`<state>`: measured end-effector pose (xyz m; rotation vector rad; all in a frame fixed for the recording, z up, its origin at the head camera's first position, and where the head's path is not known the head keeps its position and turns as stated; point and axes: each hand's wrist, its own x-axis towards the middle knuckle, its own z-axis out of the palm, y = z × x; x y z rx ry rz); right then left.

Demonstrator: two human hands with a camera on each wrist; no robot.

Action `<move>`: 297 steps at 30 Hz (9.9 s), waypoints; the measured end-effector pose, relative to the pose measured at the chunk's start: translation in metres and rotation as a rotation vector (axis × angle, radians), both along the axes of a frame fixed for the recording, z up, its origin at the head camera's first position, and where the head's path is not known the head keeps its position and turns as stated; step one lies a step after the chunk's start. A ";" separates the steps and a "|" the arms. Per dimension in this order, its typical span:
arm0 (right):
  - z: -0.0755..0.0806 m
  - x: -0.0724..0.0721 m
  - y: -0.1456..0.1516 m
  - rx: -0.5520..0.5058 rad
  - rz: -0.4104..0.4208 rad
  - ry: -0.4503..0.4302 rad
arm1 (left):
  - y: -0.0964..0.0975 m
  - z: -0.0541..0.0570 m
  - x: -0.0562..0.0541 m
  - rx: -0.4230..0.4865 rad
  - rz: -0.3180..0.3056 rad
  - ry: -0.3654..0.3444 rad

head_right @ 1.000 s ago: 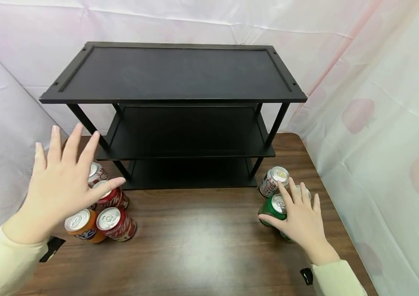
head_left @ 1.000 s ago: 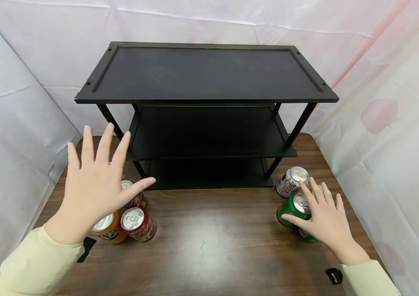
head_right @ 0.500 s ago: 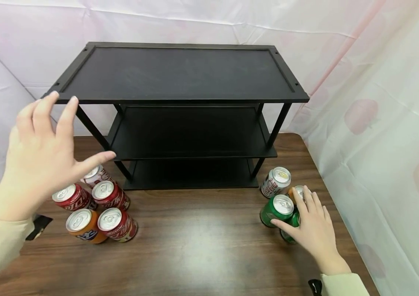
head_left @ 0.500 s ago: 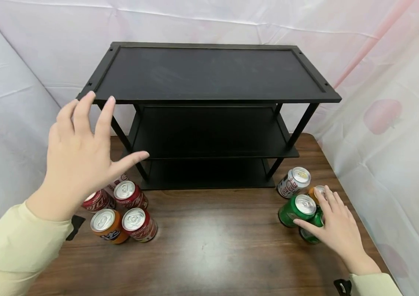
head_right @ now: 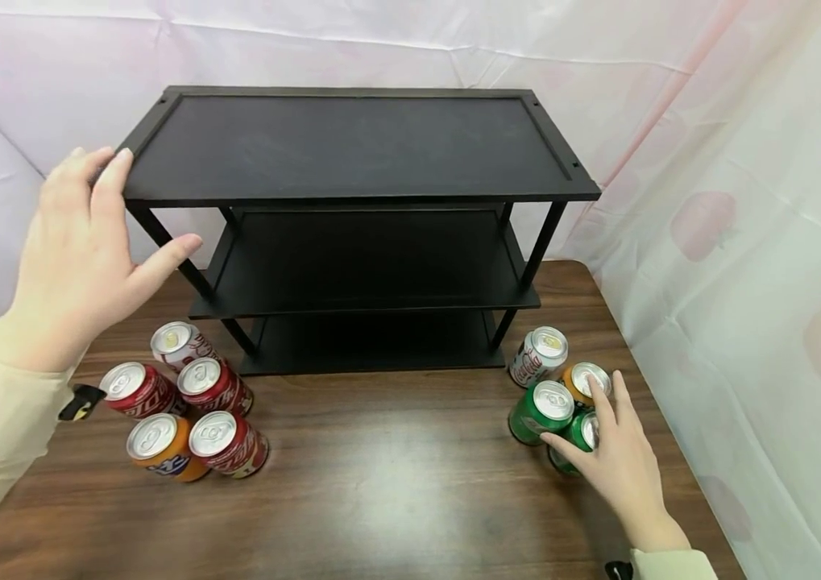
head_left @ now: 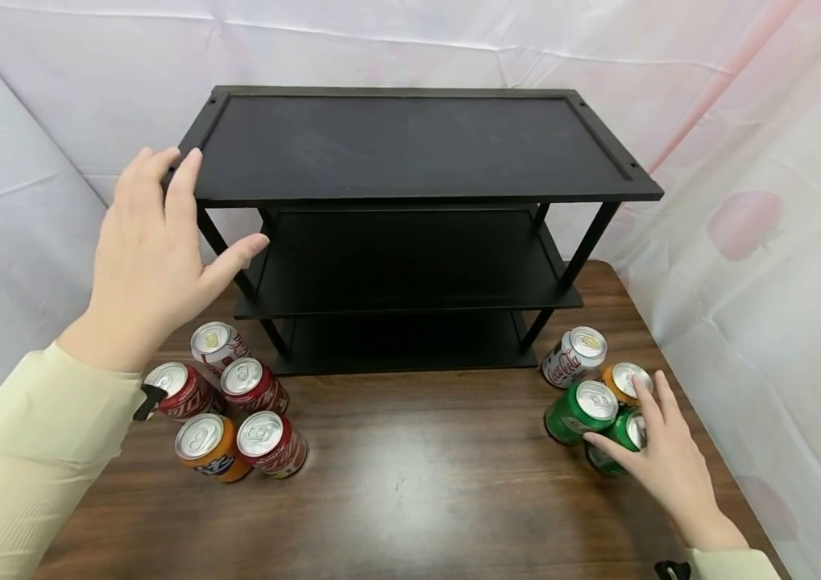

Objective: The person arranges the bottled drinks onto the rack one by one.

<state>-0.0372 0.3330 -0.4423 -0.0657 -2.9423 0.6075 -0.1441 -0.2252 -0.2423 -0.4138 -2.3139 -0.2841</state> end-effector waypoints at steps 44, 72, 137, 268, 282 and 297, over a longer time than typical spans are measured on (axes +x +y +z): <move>-0.044 0.029 -0.023 -0.371 -0.320 0.269 | 0.010 0.002 -0.003 0.108 0.092 0.035; -0.032 0.033 -0.023 -0.370 -0.386 0.237 | 0.010 0.001 -0.007 0.093 0.143 0.033; 0.044 0.016 -0.021 -0.369 -0.324 0.562 | 0.016 -0.003 -0.009 0.071 0.193 0.042; 0.326 -0.204 -0.119 -0.425 0.105 0.419 | 0.022 -0.014 -0.009 0.090 0.192 0.145; 0.315 -0.216 -0.124 -0.404 0.102 0.398 | 0.021 -0.012 -0.004 0.048 0.190 0.144; 0.309 -0.219 -0.127 -0.338 0.129 0.379 | 0.022 -0.010 -0.001 0.049 0.200 0.166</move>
